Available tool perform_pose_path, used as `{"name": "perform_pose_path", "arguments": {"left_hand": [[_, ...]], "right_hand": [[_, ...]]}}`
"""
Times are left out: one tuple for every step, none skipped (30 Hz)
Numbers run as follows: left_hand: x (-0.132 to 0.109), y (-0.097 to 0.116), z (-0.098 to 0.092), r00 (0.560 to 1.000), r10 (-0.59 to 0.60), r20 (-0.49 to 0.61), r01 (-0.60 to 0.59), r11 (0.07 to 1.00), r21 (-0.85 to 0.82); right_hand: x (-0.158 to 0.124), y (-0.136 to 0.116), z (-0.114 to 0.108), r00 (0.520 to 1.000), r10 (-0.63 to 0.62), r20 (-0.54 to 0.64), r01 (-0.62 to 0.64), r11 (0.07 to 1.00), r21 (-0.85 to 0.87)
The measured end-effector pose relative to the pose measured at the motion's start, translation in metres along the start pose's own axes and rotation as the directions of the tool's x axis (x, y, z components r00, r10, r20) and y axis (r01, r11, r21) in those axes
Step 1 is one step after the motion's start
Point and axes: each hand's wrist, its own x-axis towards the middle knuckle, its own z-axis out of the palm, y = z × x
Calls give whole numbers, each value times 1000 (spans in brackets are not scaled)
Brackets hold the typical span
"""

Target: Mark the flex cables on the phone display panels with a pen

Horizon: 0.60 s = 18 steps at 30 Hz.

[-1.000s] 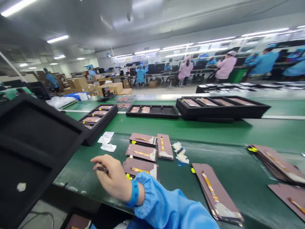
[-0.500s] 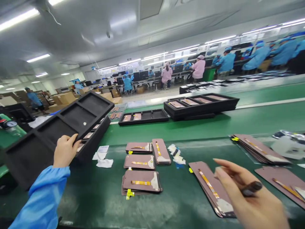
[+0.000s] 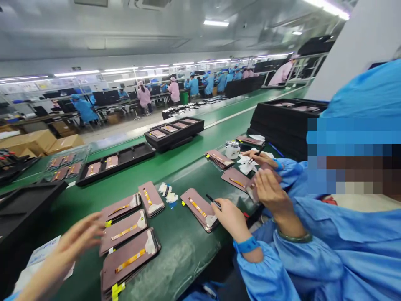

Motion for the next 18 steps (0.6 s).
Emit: {"name": "perform_pose_path", "arguments": {"left_hand": [[-1,12,41,972,-70,223,113,977,-184],[-1,21,79,905,-106,412,246,921,-303],[1,27,115,840,-126,527,364,852,-376],[5,31,146,784,-161,599,467,789,-399],[9,34,172,760,-198,619,537,728,-426],[14,36,194,754,-228,616,577,677,-457],[19,38,212,757,-238,609,587,658,-471],[24,40,227,762,-240,601,587,647,-486],[28,42,238,769,-232,596,580,646,-497],[31,45,247,773,-218,596,571,649,-503],[33,47,254,774,-205,599,565,649,-509],[35,48,260,774,-195,602,562,650,-512],[37,48,265,774,-192,603,560,652,-512],[38,48,270,775,-197,600,560,656,-507],[39,47,274,777,-209,593,559,663,-498],[41,45,278,780,-222,585,557,672,-488],[43,44,282,782,-235,577,555,683,-475],[44,42,285,784,-241,572,551,693,-464]], "right_hand": [[3,-5,3,1000,10,29,-10,1000,-14],[5,-9,5,998,22,53,-21,999,-28],[8,-14,6,997,35,75,-32,999,-40],[10,-18,6,995,46,93,-42,998,-49],[13,-21,5,992,55,110,-49,997,-54],[14,-24,5,990,61,126,-55,997,-53],[16,-26,4,987,65,144,-58,997,-49],[18,-27,4,984,67,162,-61,997,-41],[20,-28,4,981,69,181,-65,997,-31],[22,-28,4,977,72,199,-70,997,-18],[24,-28,4,973,78,216,-79,997,-4],[26,-27,5,969,84,233,-90,996,12],[29,-26,6,964,91,249,-102,994,30],[31,-24,7,960,96,265,-114,992,52],[33,-23,9,955,97,281,-124,989,79],[35,-22,10,950,92,299,-130,985,110],[35,-21,12,945,82,317,-134,980,146],[35,-21,13,940,66,333,-134,973,186]]}}
